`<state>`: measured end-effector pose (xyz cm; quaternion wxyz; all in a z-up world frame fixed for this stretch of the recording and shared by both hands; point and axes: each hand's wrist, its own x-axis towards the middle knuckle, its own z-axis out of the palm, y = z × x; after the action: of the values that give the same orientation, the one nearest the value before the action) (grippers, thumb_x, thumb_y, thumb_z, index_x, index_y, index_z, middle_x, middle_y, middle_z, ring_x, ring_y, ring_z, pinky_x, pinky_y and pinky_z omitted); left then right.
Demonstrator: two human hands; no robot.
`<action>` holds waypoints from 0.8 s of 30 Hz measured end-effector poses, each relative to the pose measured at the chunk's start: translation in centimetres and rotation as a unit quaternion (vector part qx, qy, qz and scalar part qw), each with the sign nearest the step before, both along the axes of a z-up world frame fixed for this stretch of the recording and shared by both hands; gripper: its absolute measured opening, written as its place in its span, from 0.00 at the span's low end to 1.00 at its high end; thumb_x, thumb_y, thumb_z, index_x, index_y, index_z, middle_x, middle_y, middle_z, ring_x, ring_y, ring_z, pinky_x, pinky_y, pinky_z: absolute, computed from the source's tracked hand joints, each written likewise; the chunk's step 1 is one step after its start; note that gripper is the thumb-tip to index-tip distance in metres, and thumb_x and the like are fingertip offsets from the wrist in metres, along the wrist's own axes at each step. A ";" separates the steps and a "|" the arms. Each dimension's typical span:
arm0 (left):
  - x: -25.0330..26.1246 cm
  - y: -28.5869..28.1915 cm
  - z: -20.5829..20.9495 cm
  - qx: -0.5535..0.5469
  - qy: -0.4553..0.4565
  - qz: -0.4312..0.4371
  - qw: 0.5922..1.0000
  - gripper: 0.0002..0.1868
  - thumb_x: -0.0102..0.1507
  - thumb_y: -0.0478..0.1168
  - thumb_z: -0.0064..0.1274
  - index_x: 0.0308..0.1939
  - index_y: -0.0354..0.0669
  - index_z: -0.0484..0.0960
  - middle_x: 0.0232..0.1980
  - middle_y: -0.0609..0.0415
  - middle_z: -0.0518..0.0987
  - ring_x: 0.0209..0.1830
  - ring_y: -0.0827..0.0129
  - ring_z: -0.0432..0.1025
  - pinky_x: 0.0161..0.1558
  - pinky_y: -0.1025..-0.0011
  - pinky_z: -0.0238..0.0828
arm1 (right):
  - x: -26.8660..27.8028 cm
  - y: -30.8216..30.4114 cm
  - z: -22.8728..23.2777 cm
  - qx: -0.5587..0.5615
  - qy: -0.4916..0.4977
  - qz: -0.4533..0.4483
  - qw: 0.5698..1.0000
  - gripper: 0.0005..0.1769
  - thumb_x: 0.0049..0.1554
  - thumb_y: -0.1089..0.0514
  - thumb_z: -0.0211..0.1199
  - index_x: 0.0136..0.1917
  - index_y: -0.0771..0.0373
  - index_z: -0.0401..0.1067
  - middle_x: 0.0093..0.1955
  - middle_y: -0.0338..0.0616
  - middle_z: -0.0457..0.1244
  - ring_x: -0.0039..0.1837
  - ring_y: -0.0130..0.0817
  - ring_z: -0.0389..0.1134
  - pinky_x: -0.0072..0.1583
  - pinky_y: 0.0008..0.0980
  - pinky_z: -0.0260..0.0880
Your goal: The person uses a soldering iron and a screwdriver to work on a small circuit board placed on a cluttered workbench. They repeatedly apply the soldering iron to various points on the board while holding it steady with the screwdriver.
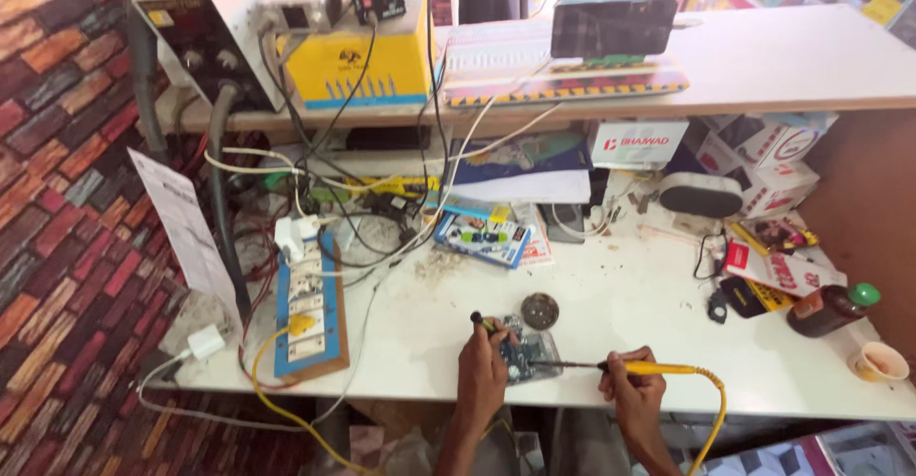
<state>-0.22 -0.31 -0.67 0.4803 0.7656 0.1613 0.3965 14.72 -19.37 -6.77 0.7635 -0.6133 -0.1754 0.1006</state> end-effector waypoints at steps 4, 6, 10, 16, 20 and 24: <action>0.3 0.2 0.7 -0.033 0.015 -0.001 0.999 0.14 0.64 0.21 0.34 0.53 0.30 0.67 0.38 0.41 0.81 0.42 0.50 0.80 0.47 0.64 0.76 | 0.8 0.4 -0.6 -0.002 0.008 -0.002 1.000 0.09 0.62 0.61 0.60 0.43 0.66 0.63 0.27 0.44 0.61 0.27 0.24 0.58 0.30 0.24 0.57; 0.2 0.3 0.1 -0.034 0.003 -0.015 0.999 0.15 0.63 0.22 0.33 0.53 0.30 0.66 0.39 0.40 0.80 0.42 0.49 0.80 0.48 0.64 0.77 | 1.1 0.2 -1.5 -0.002 0.009 0.002 1.000 0.08 0.61 0.61 0.60 0.43 0.65 0.64 0.27 0.44 0.61 0.27 0.24 0.58 0.30 0.25 0.57; 0.3 0.6 -2.1 -0.019 0.022 -0.016 0.999 0.11 0.67 0.27 0.35 0.52 0.32 0.67 0.41 0.42 0.84 0.45 0.52 0.80 0.46 0.63 0.75 | 2.3 -0.1 -3.9 -0.011 0.027 -0.009 1.000 0.09 0.60 0.61 0.62 0.42 0.65 0.64 0.26 0.44 0.61 0.27 0.25 0.59 0.30 0.26 0.57; 6.0 5.3 -0.9 0.027 -0.002 0.031 0.999 0.14 0.68 0.31 0.38 0.56 0.34 0.71 0.42 0.44 0.84 0.44 0.52 0.79 0.43 0.62 0.74 | 9.2 6.0 -3.1 -0.034 0.015 -0.053 0.998 0.09 0.60 0.61 0.62 0.42 0.66 0.65 0.26 0.46 0.62 0.26 0.27 0.59 0.29 0.27 0.57; 0.8 0.9 -3.1 0.021 -0.002 0.022 1.000 0.14 0.66 0.29 0.38 0.55 0.33 0.71 0.39 0.42 0.83 0.41 0.48 0.78 0.42 0.61 0.73 | 4.0 0.9 -5.4 -0.040 0.030 -0.034 0.998 0.09 0.59 0.61 0.63 0.41 0.66 0.66 0.25 0.47 0.62 0.25 0.28 0.59 0.29 0.28 0.57; 0.0 0.4 -1.0 -0.028 -0.001 -0.010 1.000 0.11 0.66 0.27 0.36 0.52 0.32 0.69 0.38 0.42 0.81 0.40 0.49 0.79 0.42 0.63 0.74 | 1.9 -0.2 -3.4 -0.024 0.029 0.001 0.999 0.08 0.61 0.60 0.62 0.44 0.65 0.65 0.26 0.45 0.62 0.26 0.26 0.59 0.30 0.25 0.57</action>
<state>-0.25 0.11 -1.70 0.5055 0.7530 0.1641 0.3879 16.64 -19.56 -10.13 0.7535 -0.6277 -0.1516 0.1232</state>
